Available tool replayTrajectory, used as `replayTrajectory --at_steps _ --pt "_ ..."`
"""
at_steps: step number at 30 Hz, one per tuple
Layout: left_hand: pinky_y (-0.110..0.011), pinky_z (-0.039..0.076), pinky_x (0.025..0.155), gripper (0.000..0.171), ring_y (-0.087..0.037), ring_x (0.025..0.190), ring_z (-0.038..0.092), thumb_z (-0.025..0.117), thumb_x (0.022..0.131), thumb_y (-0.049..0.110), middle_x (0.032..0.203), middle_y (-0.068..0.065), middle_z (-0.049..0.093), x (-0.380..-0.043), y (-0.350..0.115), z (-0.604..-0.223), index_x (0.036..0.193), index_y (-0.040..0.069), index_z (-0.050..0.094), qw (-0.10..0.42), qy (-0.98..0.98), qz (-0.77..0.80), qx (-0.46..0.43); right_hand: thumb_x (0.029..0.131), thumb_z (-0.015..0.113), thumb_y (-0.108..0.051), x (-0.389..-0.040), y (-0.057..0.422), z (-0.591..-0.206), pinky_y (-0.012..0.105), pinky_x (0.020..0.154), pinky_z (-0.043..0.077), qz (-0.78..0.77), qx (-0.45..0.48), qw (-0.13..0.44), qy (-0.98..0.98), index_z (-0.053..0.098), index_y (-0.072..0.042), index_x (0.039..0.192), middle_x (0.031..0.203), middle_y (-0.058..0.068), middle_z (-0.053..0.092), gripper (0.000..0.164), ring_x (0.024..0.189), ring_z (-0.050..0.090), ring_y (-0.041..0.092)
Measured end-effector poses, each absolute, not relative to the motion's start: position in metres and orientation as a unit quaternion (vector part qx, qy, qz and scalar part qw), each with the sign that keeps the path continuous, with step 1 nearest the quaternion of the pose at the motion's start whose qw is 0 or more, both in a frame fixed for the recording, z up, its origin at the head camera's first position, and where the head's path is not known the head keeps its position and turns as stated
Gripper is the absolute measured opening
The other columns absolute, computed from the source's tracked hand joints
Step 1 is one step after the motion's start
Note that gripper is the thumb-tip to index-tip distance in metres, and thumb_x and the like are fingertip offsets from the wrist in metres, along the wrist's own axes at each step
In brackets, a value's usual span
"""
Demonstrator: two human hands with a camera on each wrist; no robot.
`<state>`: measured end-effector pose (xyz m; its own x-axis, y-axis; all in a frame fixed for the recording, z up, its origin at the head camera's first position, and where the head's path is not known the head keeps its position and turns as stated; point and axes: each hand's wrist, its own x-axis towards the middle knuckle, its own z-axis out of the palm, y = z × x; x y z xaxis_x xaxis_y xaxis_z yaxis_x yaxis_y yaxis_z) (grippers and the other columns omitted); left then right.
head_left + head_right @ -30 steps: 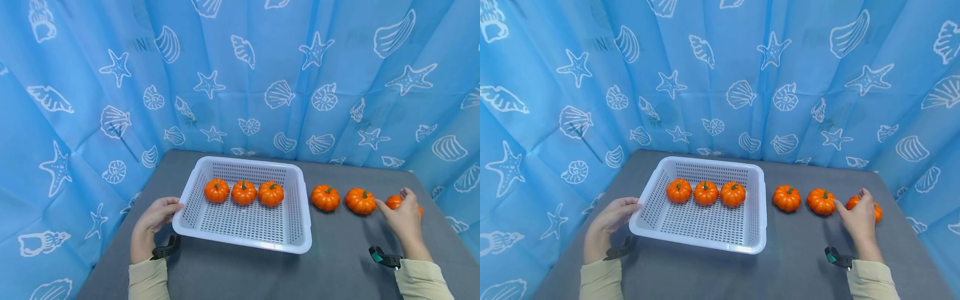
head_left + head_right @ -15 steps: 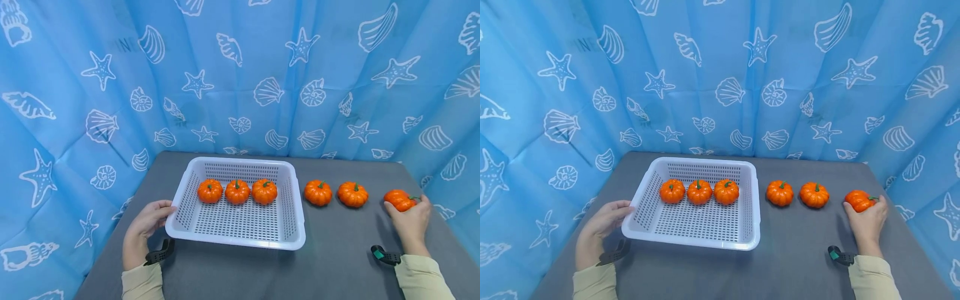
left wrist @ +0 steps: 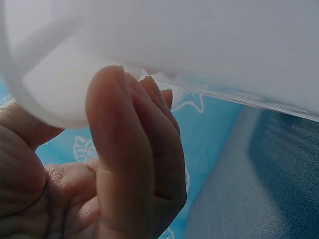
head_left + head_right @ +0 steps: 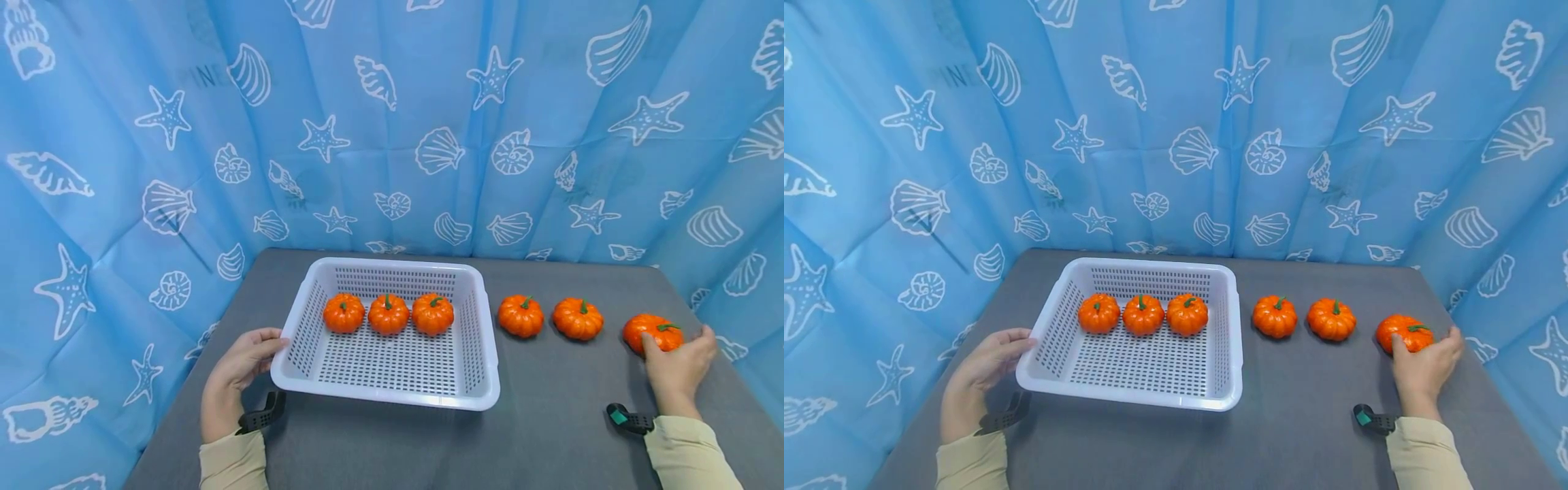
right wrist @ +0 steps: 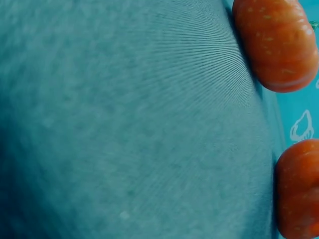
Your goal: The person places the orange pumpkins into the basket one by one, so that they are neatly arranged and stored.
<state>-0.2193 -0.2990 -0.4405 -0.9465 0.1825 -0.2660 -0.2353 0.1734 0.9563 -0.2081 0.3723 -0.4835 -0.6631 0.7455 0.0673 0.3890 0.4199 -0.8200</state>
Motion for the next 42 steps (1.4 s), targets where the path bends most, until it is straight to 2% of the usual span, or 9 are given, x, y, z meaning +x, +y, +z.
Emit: replayTrajectory --at_steps 9,14,23,31,42 --pt "-0.033 0.058 0.072 0.044 -0.021 0.088 0.069 0.062 0.092 0.018 0.101 -0.008 0.068 -0.220 -0.298 -0.436 0.120 -0.013 0.050 0.157 0.744 0.649 -0.019 0.091 0.050 -0.027 -0.207 0.371 -0.484 0.047 0.118 0.013 0.419 -0.346 0.198 -0.816 0.004 0.002 0.148 0.151 0.027 0.013 0.079 0.139 0.017 0.042" --pt "-0.034 0.058 0.073 0.043 -0.020 0.089 0.069 0.062 0.092 0.018 0.100 -0.006 0.068 -0.219 -0.299 -0.435 0.120 -0.013 0.050 0.158 0.740 0.653 -0.016 0.091 0.049 -0.031 -0.208 0.371 -0.486 0.051 0.115 0.019 0.421 -0.335 0.182 -0.823 0.006 0.007 0.147 0.147 0.032 0.017 0.080 0.133 0.022 0.047" --pt "-0.034 0.058 0.073 0.043 -0.018 0.087 0.069 0.062 0.092 0.017 0.099 -0.004 0.068 -0.220 -0.299 -0.438 0.120 -0.013 0.050 0.154 0.744 0.650 -0.018 0.092 0.048 -0.038 -0.211 0.373 -0.491 0.053 0.114 0.021 0.436 -0.339 0.150 -0.820 0.005 0.006 0.147 0.148 0.033 0.017 0.082 0.132 0.024 0.048" --pt "-0.032 0.058 0.072 0.042 -0.016 0.087 0.068 0.061 0.092 0.018 0.098 -0.003 0.068 -0.219 -0.298 -0.435 0.119 -0.013 0.050 0.162 0.738 0.655 -0.013 0.088 0.054 -0.048 -0.213 0.377 -0.498 0.055 0.114 0.018 0.452 -0.352 0.113 -0.812 -0.006 0.000 0.148 0.151 0.030 0.008 0.098 0.136 0.016 0.046" --pt "-0.032 0.058 0.072 0.041 -0.017 0.087 0.069 0.061 0.093 0.018 0.100 -0.006 0.068 -0.220 -0.298 -0.436 0.118 -0.014 0.051 0.164 0.741 0.651 -0.008 0.086 0.057 -0.048 -0.220 0.373 -0.489 0.056 0.112 0.021 0.443 -0.350 0.094 -0.820 -0.003 0.005 0.147 0.150 0.033 0.011 0.101 0.133 0.019 0.048"
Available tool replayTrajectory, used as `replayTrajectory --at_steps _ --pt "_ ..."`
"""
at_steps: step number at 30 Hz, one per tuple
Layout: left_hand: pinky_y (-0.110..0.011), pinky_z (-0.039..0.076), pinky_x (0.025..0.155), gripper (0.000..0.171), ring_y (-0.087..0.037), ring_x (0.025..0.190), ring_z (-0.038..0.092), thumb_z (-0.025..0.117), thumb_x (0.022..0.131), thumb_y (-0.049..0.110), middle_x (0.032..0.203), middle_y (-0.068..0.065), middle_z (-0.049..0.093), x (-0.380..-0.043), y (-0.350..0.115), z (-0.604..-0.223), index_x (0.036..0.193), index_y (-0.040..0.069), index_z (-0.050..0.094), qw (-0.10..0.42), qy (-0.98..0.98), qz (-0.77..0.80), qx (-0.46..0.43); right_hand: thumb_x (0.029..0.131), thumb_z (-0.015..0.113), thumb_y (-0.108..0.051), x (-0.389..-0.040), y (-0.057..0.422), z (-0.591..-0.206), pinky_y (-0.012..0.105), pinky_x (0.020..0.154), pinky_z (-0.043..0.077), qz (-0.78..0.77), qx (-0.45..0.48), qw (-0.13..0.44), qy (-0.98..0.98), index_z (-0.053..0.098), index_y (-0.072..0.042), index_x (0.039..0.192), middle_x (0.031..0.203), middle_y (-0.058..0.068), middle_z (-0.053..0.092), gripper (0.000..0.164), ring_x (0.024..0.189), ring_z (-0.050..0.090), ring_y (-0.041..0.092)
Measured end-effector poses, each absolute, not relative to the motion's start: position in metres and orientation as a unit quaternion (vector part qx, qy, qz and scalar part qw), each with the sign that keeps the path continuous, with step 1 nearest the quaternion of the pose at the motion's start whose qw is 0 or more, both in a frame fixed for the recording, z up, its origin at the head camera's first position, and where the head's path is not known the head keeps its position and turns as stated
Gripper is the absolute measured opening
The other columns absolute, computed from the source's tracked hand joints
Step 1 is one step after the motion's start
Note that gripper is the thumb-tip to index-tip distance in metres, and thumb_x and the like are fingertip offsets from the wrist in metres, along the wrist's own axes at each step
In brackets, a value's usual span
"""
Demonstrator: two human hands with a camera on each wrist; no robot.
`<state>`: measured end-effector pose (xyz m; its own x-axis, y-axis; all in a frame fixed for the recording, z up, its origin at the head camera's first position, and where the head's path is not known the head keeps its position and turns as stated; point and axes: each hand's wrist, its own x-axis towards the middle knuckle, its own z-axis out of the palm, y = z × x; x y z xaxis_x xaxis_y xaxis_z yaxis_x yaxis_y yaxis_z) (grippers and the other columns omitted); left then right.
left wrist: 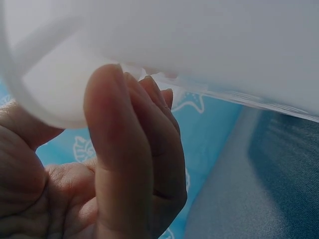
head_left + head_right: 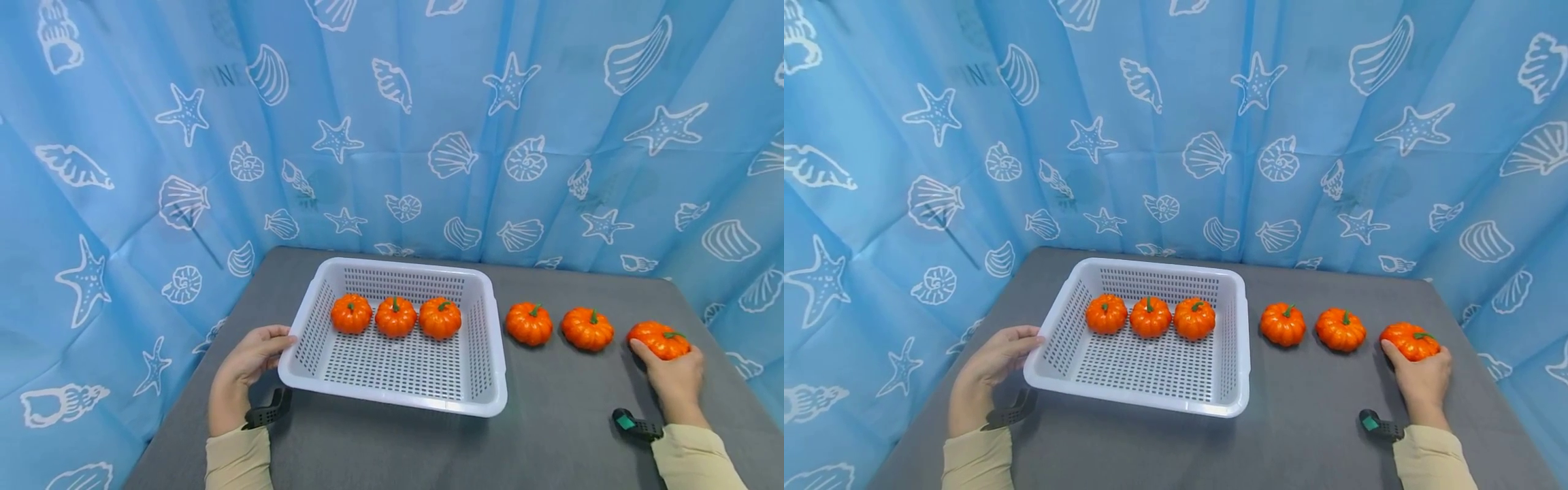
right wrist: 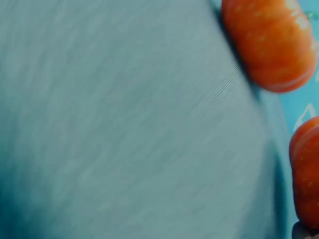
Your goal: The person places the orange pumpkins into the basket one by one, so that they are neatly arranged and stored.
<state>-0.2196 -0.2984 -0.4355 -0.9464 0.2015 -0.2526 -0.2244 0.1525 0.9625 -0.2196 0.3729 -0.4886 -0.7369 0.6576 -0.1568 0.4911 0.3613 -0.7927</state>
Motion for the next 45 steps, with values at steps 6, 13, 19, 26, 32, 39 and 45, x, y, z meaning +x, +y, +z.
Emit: replayTrajectory --at_steps 6,13,19,26,32,39,45 --pt "-0.035 0.058 0.074 0.040 -0.018 0.088 0.069 0.059 0.094 0.017 0.103 -0.009 0.067 -0.224 -0.300 -0.436 0.118 -0.014 0.050 0.160 0.747 0.646 0.010 0.086 0.058 -0.048 -0.228 0.365 -0.467 0.056 0.112 0.022 0.448 -0.332 0.096 -0.825 -0.003 0.003 0.148 0.151 0.030 0.012 0.101 0.134 0.021 0.046" --pt "-0.039 0.057 0.076 0.040 -0.021 0.089 0.069 0.062 0.092 0.017 0.106 -0.012 0.067 -0.223 -0.297 -0.436 0.117 -0.012 0.052 0.159 0.744 0.649 -0.015 0.087 0.057 -0.049 -0.236 0.347 -0.438 0.058 0.106 0.029 0.446 -0.292 0.082 -0.842 -0.001 0.000 0.149 0.150 0.029 0.017 0.098 0.130 0.026 0.046" --pt "-0.039 0.057 0.076 0.041 -0.023 0.091 0.069 0.062 0.092 0.018 0.109 -0.015 0.066 -0.221 -0.297 -0.435 0.118 -0.012 0.052 0.159 0.744 0.649 -0.019 0.088 0.058 -0.045 -0.242 0.323 -0.418 0.063 0.101 0.031 0.430 -0.218 0.095 -0.871 0.001 0.002 0.148 0.147 0.032 0.019 0.095 0.125 0.028 0.049" --pt "-0.038 0.057 0.076 0.041 -0.023 0.091 0.069 0.062 0.091 0.017 0.108 -0.016 0.066 -0.219 -0.295 -0.434 0.118 -0.013 0.052 0.157 0.745 0.648 -0.026 0.088 0.060 -0.044 -0.248 0.295 -0.400 0.069 0.097 0.031 0.423 -0.143 0.102 -0.889 -0.002 0.001 0.149 0.147 0.035 0.016 0.098 0.125 0.028 0.053" --pt "-0.035 0.058 0.074 0.042 -0.021 0.089 0.068 0.062 0.092 0.017 0.110 -0.019 0.065 -0.218 -0.294 -0.430 0.118 -0.014 0.051 0.156 0.746 0.647 -0.023 0.088 0.060 -0.044 -0.252 0.271 -0.382 0.071 0.095 0.031 0.428 -0.085 0.099 -0.894 -0.005 -0.002 0.150 0.149 0.035 0.013 0.099 0.127 0.027 0.055" --pt "-0.034 0.058 0.073 0.042 -0.022 0.089 0.068 0.060 0.092 0.016 0.111 -0.021 0.064 -0.218 -0.295 -0.431 0.119 -0.015 0.051 0.158 0.745 0.648 -0.018 0.089 0.063 -0.039 -0.256 0.240 -0.365 0.069 0.094 0.034 0.435 -0.018 0.109 -0.894 -0.001 -0.003 0.150 0.148 0.032 0.019 0.096 0.124 0.032 0.051" --pt "-0.034 0.058 0.074 0.042 -0.022 0.090 0.069 0.060 0.092 0.016 0.111 -0.021 0.064 -0.218 -0.295 -0.432 0.119 -0.015 0.050 0.156 0.745 0.648 -0.017 0.087 0.067 -0.035 -0.265 0.208 -0.356 0.067 0.096 0.035 0.447 0.040 0.109 -0.887 0.003 -0.003 0.150 0.148 0.030 0.021 0.096 0.124 0.035 0.048"
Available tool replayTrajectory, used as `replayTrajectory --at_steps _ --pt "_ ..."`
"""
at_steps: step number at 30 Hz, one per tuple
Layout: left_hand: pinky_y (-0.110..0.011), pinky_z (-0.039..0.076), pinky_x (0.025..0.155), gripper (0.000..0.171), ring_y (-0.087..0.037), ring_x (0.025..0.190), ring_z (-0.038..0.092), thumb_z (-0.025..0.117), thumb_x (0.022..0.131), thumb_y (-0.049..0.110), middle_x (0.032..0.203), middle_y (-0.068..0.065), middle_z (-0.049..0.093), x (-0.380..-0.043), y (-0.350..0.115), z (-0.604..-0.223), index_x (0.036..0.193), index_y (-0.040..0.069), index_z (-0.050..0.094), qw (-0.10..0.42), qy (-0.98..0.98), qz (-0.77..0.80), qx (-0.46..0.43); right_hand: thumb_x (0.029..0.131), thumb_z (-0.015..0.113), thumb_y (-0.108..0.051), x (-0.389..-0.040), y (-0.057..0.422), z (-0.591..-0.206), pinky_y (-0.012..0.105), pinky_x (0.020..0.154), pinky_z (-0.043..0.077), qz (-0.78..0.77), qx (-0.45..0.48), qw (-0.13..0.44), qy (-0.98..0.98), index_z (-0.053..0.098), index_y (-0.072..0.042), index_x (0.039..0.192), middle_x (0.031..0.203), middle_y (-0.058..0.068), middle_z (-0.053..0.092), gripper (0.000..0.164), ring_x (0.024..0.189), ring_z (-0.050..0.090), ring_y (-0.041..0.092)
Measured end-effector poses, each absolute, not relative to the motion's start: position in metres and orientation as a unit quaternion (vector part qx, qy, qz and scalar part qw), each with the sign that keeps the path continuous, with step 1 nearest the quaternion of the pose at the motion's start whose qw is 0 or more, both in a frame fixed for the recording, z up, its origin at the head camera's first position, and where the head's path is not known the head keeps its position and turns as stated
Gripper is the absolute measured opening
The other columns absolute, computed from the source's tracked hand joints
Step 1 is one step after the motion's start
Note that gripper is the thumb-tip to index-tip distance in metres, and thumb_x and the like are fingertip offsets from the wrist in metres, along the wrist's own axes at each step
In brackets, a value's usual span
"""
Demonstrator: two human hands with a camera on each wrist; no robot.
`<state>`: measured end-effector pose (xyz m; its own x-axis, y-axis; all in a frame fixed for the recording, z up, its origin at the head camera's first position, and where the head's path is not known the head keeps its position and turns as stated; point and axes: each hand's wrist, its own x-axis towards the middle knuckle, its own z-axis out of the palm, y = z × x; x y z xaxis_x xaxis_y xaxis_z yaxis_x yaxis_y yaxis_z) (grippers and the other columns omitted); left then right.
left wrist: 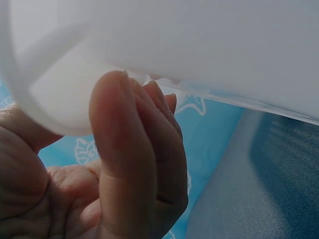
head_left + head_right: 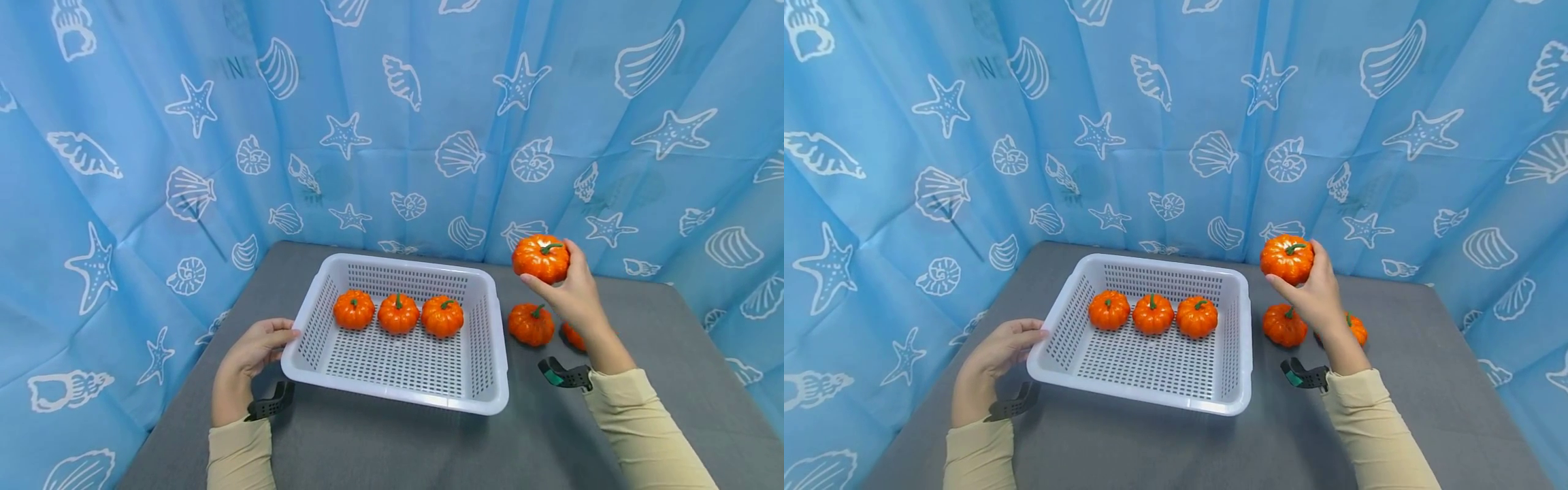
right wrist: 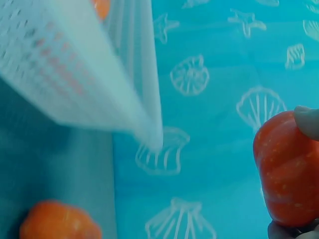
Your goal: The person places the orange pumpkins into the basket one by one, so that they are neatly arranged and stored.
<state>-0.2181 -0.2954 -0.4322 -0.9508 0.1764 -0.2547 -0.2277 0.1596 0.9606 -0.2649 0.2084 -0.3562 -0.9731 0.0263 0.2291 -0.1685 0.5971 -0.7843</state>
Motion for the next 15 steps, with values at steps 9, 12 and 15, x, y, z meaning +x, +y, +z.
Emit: replayTrajectory --at_steps 9,12,15 --pt "-0.033 0.058 0.072 0.042 -0.025 0.091 0.069 0.061 0.092 0.017 0.111 -0.021 0.065 -0.217 -0.295 -0.432 0.118 -0.015 0.051 0.154 0.746 0.648 -0.024 0.084 0.072 -0.028 -0.287 0.152 -0.357 0.060 0.100 0.038 0.458 0.125 0.097 -0.875 0.011 -0.001 0.149 0.143 0.027 0.028 0.093 0.125 0.039 0.042" --pt "-0.033 0.058 0.072 0.041 -0.024 0.090 0.069 0.061 0.092 0.017 0.109 -0.018 0.066 -0.217 -0.295 -0.433 0.118 -0.014 0.052 0.152 0.746 0.648 -0.024 0.084 0.072 -0.027 -0.292 0.134 -0.359 0.059 0.098 0.041 0.454 0.144 0.086 -0.875 0.013 0.000 0.148 0.142 0.027 0.029 0.092 0.124 0.041 0.042" --pt "-0.033 0.058 0.073 0.041 -0.022 0.089 0.069 0.061 0.092 0.017 0.106 -0.015 0.067 -0.217 -0.295 -0.433 0.117 -0.014 0.052 0.153 0.745 0.649 -0.021 0.083 0.073 -0.027 -0.295 0.117 -0.362 0.057 0.097 0.043 0.460 0.157 0.069 -0.871 0.014 -0.002 0.148 0.142 0.025 0.030 0.091 0.123 0.042 0.040"
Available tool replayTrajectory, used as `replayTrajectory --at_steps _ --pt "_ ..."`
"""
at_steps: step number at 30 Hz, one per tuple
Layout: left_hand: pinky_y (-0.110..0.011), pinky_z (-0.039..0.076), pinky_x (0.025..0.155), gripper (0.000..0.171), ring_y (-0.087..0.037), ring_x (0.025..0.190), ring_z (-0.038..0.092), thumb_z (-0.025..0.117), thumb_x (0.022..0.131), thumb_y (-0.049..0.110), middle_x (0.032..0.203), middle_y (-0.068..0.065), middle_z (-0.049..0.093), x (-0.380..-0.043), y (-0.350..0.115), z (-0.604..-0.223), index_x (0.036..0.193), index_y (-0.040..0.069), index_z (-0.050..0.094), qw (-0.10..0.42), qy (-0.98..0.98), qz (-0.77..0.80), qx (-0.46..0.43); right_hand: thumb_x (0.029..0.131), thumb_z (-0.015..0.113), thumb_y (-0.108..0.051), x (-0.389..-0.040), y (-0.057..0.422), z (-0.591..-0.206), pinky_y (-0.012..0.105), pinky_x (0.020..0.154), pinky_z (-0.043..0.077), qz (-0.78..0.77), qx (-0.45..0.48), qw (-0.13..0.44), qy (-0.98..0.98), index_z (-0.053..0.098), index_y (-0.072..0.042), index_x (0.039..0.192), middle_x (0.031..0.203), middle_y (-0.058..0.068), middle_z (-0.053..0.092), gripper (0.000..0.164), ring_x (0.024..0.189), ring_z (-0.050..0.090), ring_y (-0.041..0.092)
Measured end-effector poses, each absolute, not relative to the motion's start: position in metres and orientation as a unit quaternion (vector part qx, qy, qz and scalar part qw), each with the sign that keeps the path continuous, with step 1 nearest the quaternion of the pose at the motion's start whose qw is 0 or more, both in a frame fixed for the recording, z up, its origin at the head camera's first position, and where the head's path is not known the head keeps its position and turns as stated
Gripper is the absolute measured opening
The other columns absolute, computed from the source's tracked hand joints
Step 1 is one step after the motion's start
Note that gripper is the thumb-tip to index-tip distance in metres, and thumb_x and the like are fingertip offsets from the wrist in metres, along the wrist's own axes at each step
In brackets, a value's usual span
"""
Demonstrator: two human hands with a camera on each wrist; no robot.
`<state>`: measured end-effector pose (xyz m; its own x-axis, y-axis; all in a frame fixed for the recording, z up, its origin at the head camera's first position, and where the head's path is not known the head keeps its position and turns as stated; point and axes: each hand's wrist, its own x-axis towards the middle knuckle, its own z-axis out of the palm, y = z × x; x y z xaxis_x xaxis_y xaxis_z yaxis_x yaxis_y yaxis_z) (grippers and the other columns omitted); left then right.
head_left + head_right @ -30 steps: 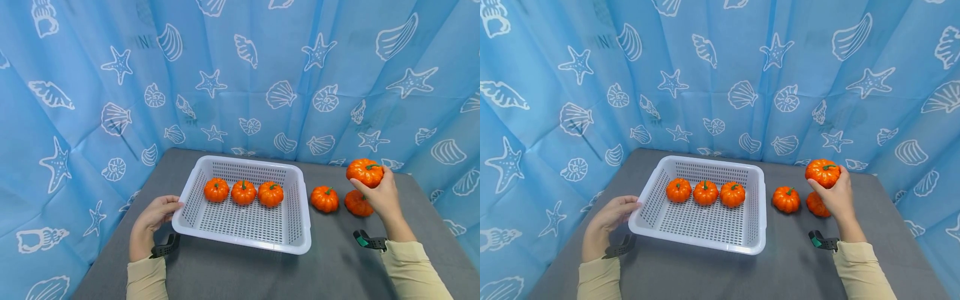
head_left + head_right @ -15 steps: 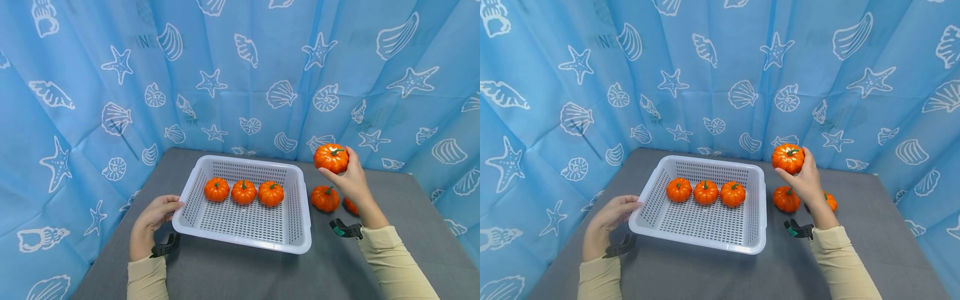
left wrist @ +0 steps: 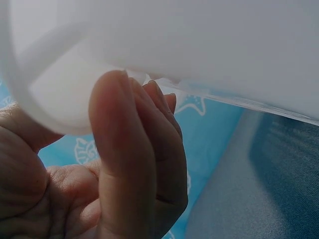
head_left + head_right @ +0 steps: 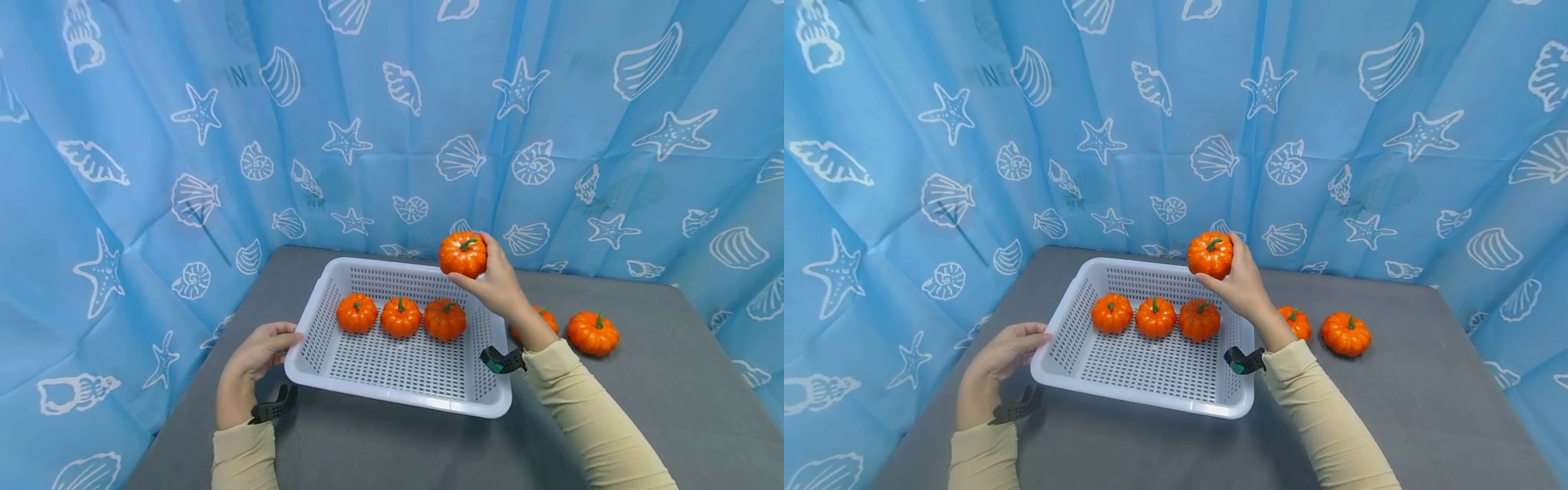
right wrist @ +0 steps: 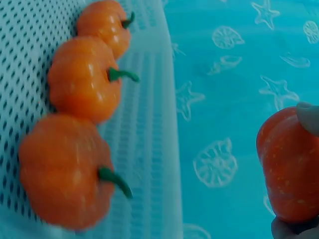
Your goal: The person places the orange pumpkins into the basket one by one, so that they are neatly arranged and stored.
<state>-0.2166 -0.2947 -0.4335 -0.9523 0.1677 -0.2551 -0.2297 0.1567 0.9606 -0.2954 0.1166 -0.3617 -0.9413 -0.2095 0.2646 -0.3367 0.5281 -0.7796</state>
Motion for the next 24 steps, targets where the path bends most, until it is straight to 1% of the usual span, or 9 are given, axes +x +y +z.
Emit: replayTrajectory --at_steps 5,10,18,22,24 --pt "-0.034 0.058 0.073 0.039 -0.019 0.088 0.069 0.060 0.093 0.016 0.103 -0.012 0.067 -0.217 -0.295 -0.435 0.116 -0.015 0.051 0.156 0.741 0.653 -0.016 0.083 0.073 -0.032 -0.299 0.090 -0.370 0.055 0.099 0.043 0.468 0.160 0.028 -0.869 0.012 -0.006 0.150 0.146 0.022 0.027 0.094 0.126 0.042 0.038" --pt "-0.033 0.058 0.073 0.039 -0.019 0.087 0.069 0.060 0.093 0.015 0.102 -0.012 0.067 -0.218 -0.295 -0.435 0.117 -0.015 0.051 0.154 0.741 0.654 -0.011 0.082 0.073 -0.034 -0.300 0.067 -0.382 0.053 0.100 0.043 0.478 0.172 0.000 -0.862 0.013 -0.007 0.150 0.147 0.019 0.028 0.094 0.127 0.042 0.035" --pt "-0.033 0.058 0.071 0.040 -0.020 0.087 0.069 0.062 0.092 0.015 0.105 -0.015 0.067 -0.217 -0.293 -0.434 0.117 -0.015 0.051 0.150 0.742 0.653 -0.017 0.079 0.076 -0.031 -0.299 0.032 -0.399 0.051 0.101 0.043 0.459 0.214 -0.044 -0.861 0.017 -0.010 0.149 0.145 0.014 0.034 0.095 0.126 0.045 0.032" --pt "-0.033 0.058 0.071 0.040 -0.020 0.086 0.069 0.062 0.091 0.015 0.104 -0.015 0.067 -0.217 -0.293 -0.433 0.116 -0.015 0.052 0.148 0.740 0.656 -0.025 0.078 0.078 -0.026 -0.297 0.017 -0.403 0.050 0.099 0.044 0.441 0.247 -0.075 -0.860 0.018 -0.010 0.149 0.143 0.013 0.036 0.094 0.125 0.046 0.031" --pt "-0.033 0.058 0.070 0.039 -0.020 0.086 0.069 0.062 0.091 0.014 0.103 -0.015 0.067 -0.216 -0.293 -0.433 0.115 -0.014 0.052 0.147 0.740 0.656 -0.029 0.077 0.079 -0.026 -0.296 0.010 -0.406 0.049 0.101 0.043 0.430 0.261 -0.093 -0.859 0.020 -0.011 0.149 0.143 0.011 0.037 0.094 0.125 0.046 0.028"
